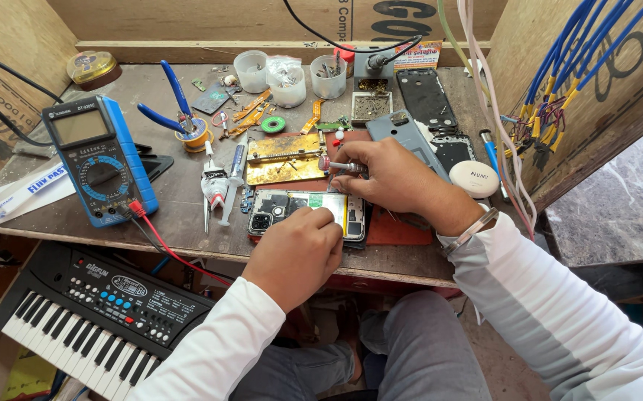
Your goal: The person handles a black phone back cover, peeling off a protective film and inspecting the surface. They then pick up a disassembled phone body and use a small screwdriver to tighten screws on the camera module area.
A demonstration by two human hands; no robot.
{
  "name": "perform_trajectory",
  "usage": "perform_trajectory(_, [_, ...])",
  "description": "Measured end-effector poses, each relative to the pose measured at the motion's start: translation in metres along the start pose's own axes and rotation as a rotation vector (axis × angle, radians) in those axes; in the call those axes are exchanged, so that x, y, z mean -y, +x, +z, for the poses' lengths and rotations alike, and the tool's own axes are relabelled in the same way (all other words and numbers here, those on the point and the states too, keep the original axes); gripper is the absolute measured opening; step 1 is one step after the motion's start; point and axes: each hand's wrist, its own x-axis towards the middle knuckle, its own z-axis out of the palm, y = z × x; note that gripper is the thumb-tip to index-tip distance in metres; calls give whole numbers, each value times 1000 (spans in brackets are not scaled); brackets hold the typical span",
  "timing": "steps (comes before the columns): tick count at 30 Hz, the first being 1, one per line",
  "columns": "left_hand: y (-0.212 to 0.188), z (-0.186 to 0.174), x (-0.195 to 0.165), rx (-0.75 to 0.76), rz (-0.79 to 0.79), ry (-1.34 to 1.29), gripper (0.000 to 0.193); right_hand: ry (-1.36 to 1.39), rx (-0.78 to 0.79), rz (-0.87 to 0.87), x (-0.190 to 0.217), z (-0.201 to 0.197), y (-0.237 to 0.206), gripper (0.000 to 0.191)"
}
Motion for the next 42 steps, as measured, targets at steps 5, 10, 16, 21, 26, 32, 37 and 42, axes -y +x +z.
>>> perform_trajectory(5, [8,4,-4,80,9,81,8,-3,14,12,-1,1,-1,32])
perform_trajectory(10, [12,8,-13,125,63,269,7,-6,-10,-38,-1,1,-1,31])
perform_trajectory(16, [7,10,-8,127,51,231,6,-49,0,-51,3,-3,-1,35])
perform_trajectory(21, [3,11,-5,34,53,171,12,-106,126,14,7,-13,-1,52])
perform_trajectory(26, [2,7,-5,7,34,72,11,-89,145,28,11,-13,0,54])
perform_trajectory(32, [-2,4,-6,-125,-10,-12,5,-66,158,86,12,-14,-1,54])
perform_trajectory(37, [-3,5,-4,-187,-64,-73,4,-24,157,54,11,-14,-1,56])
perform_trajectory(42, [-7,-1,-3,-187,-67,-166,11,-47,148,50,10,-13,-1,54])
